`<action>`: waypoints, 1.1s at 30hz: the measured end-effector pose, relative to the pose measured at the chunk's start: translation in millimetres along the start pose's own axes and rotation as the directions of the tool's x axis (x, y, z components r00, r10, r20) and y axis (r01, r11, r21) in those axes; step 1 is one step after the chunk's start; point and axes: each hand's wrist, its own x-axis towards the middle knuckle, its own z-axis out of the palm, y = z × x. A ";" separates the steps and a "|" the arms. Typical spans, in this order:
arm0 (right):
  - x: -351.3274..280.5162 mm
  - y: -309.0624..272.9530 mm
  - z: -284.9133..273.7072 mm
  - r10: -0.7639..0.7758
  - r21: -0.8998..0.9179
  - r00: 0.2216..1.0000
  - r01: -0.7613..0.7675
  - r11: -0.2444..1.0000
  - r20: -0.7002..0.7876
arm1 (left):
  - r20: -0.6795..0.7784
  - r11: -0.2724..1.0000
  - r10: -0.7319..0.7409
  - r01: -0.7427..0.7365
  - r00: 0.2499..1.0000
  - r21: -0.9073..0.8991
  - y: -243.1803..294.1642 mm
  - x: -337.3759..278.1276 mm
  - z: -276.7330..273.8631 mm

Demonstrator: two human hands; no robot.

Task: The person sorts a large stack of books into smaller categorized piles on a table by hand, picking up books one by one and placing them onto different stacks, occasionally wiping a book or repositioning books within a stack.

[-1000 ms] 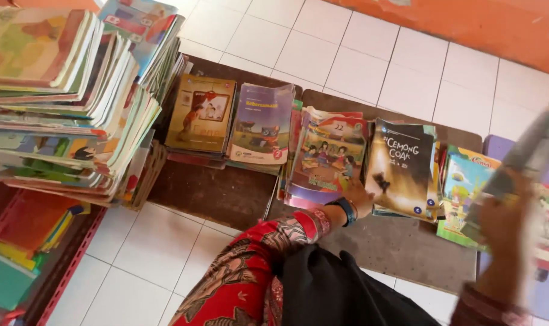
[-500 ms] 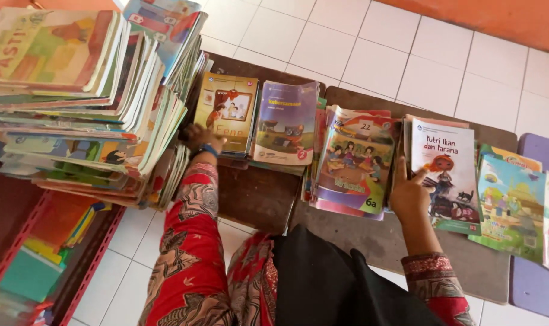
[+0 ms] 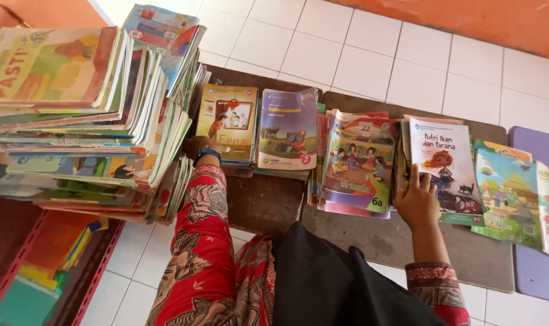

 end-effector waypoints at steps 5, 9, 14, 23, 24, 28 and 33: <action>1.1 1.6 4.5 0.022 -0.005 0.999 -0.022 1.000 0.034 | -0.299 0.995 -0.053 0.025 0.953 -0.097 -0.5 37.2 38.9; 5.7 -4.3 8.8 0.037 -0.006 0.999 -0.037 0.999 0.023 | -0.471 0.994 -0.073 0.028 0.879 -0.102 -15.5 61.8 61.5; -11.9 -11.8 14.7 -0.030 0.296 0.996 0.054 0.954 -0.083 | -0.462 0.750 0.166 -0.416 0.871 -0.514 18.9 9.9 87.2; -83.8 -99.4 59.0 -0.068 0.735 0.921 -0.350 -0.580 0.385 | 0.022 0.032 0.747 -0.002 0.665 -0.999 65.6 -278.7 127.5; -80.6 -85.3 55.7 -0.073 0.732 0.919 -0.355 -0.582 0.388 | 0.024 0.036 0.743 -0.004 0.669 -0.999 66.4 -275.8 136.4; -64.1 -41.2 54.1 -0.052 0.476 0.959 0.186 0.860 -0.280 | -0.117 0.051 0.901 -0.370 0.417 -0.928 66.2 -282.5 64.2; -58.3 -55.2 88.6 0.355 0.804 0.752 -0.375 -0.462 0.555 | -0.555 0.261 0.621 -0.814 0.553 -0.519 8.0 22.3 150.7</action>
